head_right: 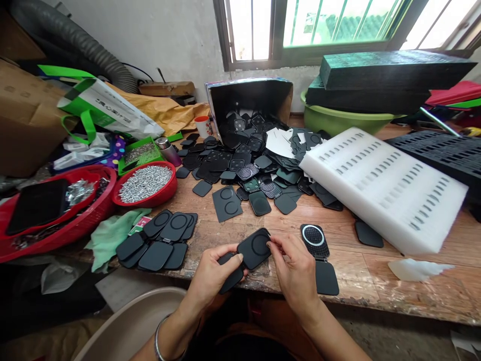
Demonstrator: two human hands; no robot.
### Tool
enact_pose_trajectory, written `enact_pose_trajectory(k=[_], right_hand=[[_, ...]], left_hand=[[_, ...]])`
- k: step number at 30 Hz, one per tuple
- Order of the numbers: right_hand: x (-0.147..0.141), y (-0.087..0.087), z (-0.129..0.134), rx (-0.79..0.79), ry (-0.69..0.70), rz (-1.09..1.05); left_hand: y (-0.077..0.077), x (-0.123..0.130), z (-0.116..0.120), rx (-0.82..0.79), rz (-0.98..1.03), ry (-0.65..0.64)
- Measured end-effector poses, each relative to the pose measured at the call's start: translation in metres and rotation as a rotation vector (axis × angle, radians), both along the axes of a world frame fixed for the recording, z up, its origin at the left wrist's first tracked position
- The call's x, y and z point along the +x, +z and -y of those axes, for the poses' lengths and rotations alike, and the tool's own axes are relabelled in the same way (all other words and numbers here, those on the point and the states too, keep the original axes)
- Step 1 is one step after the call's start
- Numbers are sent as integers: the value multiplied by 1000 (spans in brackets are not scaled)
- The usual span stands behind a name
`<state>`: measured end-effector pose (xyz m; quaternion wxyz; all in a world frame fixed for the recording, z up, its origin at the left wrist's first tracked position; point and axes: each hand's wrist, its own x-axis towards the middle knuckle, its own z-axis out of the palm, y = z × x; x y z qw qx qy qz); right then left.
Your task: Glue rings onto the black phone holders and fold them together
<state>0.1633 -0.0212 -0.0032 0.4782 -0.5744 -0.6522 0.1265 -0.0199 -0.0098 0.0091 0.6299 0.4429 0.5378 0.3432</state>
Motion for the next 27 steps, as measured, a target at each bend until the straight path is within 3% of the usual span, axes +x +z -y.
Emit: enact_pose_trajectory(k=[4, 9, 13, 20, 24, 27], right_hand=[[0, 3, -1, -9, -29, 5], [1, 6, -6, -231, -117, -223], [4, 8, -10, -314, -98, -332], [15, 3, -19, -373, -84, -150], [10, 1, -22, -396, -27, -176], [-1, 1, -22, -467, 94, -250]], left_hand=[[2, 2, 1, 8, 14, 20], [-1, 4, 3, 13, 11, 35], [-4, 4, 4, 11, 26, 36], [-4, 4, 7, 15, 49, 49], [-7, 3, 7, -16, 68, 83], [-5, 3, 9, -40, 134, 81]])
